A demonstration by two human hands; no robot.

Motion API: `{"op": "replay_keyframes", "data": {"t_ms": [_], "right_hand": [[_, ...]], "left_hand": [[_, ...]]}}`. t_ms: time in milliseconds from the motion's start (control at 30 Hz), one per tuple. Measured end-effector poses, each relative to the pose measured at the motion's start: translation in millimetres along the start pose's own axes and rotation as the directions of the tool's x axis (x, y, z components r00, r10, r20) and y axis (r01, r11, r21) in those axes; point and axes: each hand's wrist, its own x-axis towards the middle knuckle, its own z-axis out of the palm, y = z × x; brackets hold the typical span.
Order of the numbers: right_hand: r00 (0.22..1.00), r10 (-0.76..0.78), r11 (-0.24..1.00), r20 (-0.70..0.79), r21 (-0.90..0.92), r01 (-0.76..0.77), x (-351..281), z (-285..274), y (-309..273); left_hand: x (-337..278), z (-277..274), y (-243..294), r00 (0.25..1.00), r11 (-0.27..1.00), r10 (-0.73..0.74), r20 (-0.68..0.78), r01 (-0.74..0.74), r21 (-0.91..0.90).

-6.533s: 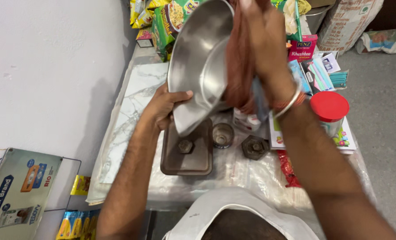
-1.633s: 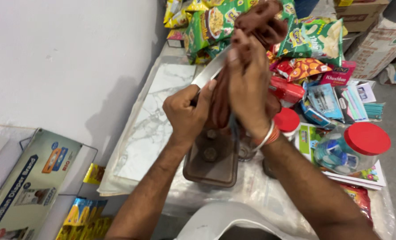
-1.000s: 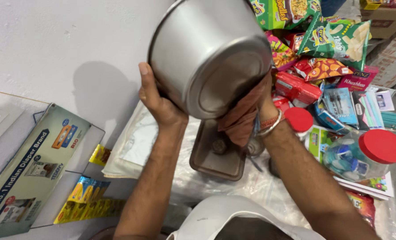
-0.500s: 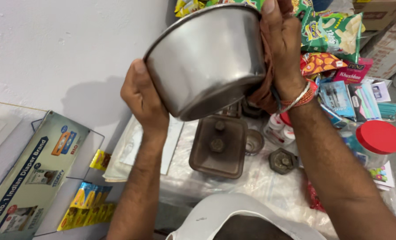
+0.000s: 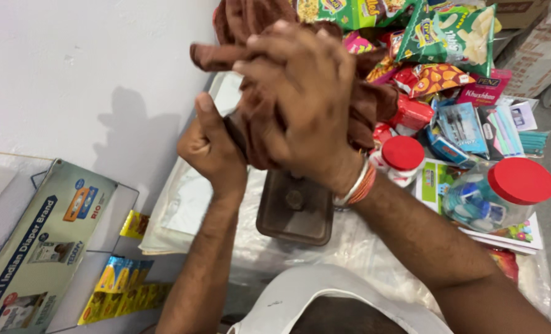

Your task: The person moves various grocery items and a weighing scale aside on a cluttered counter, then uses a brown cloth to wipe the counter surface and the scale. The person also wipes the inside of a metal bowl with the cloth before placing the bowl and scale back on the counter.

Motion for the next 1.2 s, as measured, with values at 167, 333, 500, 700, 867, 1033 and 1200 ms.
{"op": "replay_keyframes", "data": {"t_ms": [167,333,500,700,867,1033,1200], "right_hand": [[0.899,0.381,0.441,0.217,0.812,-0.383,-0.1,24.7,76.9],[0.588,0.678,0.035,0.441,0.78,-0.625,-72.9,74.9,154.8],[0.456,0.682,-0.338,0.572,0.799,-0.497,-156.5,123.9,168.0],[0.481,0.54,-0.616,0.691,0.714,-0.333,-180.6,137.5,135.8],[0.415,0.826,-0.156,0.381,0.862,-0.482,-130.9,96.0,130.4],[0.652,0.75,0.238,0.108,0.876,-0.42,-82.8,60.1,104.5],[0.869,0.488,0.865,-0.079,0.181,-0.469,-79.5,45.5,30.9]], "left_hand": [[9.7,-15.2,7.3,0.985,0.952,-0.168,-0.033,0.153,-0.265],[16.8,-15.2,2.2,0.934,0.798,-0.356,0.034,0.323,-0.509],[2.4,7.1,-33.3,0.84,0.605,-0.54,0.054,0.432,-0.669],[-21.2,18.8,-71.5,0.835,0.502,-0.521,0.177,0.467,-0.728],[-28.8,17.1,-71.2,0.786,0.474,-0.597,0.157,0.504,-0.722],[-47.2,18.6,-55.8,0.695,0.499,-0.719,0.009,0.526,-0.689],[-43.4,22.3,-39.4,0.689,0.546,-0.725,-0.012,0.563,-0.62]]}}
